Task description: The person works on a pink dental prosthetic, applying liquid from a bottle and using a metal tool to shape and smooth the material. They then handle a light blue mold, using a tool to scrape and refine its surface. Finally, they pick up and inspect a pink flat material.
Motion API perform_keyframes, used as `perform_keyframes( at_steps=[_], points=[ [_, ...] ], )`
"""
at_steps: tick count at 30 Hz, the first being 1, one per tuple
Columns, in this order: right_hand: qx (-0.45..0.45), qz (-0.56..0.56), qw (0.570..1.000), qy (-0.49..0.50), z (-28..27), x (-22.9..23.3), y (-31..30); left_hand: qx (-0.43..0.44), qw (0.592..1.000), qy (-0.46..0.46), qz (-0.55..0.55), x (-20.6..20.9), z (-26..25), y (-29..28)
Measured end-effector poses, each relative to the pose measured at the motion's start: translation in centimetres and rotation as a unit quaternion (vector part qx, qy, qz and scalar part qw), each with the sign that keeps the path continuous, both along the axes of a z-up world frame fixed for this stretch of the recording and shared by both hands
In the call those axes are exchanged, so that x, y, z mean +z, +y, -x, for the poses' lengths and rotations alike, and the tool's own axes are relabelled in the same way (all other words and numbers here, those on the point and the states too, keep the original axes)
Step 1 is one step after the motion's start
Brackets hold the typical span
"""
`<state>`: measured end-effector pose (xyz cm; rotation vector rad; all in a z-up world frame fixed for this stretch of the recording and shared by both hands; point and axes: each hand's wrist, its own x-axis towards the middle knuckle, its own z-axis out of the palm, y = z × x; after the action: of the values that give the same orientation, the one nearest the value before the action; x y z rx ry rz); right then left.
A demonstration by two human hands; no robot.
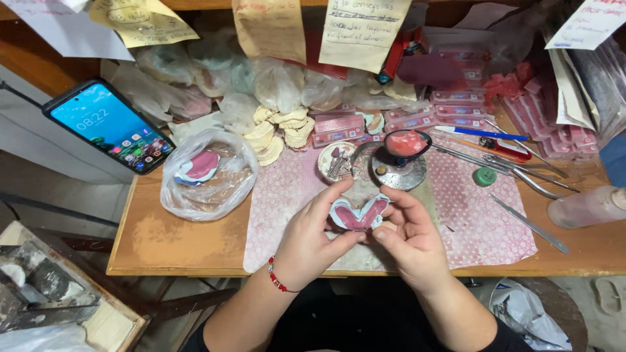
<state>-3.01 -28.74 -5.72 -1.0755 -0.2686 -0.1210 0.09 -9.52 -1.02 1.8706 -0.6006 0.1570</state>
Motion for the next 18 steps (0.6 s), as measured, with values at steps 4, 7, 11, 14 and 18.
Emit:
perform_keyframes(
  at_steps=[4,7,11,14,18],
  points=[
    [0.020,0.001,0.999,0.037,0.70,-0.07,-0.25,-0.023,0.999,0.005,-0.028,-0.21,0.00,0.55],
    [0.022,-0.003,0.999,0.029,0.75,0.17,-0.04,-0.011,0.999,0.033,0.001,-0.50,0.11,0.67],
    [0.015,0.015,0.999,0.048,0.72,-0.25,-0.11,-0.028,0.999,0.016,-0.024,-0.15,0.05,0.75],
    [0.022,0.016,0.998,0.057,0.80,-0.37,-0.07,-0.043,0.999,0.002,-0.027,-0.05,0.02,0.71],
    [0.042,0.024,0.998,0.044,0.87,-0.37,0.13,-0.048,0.999,0.008,0.001,0.14,0.22,0.75]
  ],
)
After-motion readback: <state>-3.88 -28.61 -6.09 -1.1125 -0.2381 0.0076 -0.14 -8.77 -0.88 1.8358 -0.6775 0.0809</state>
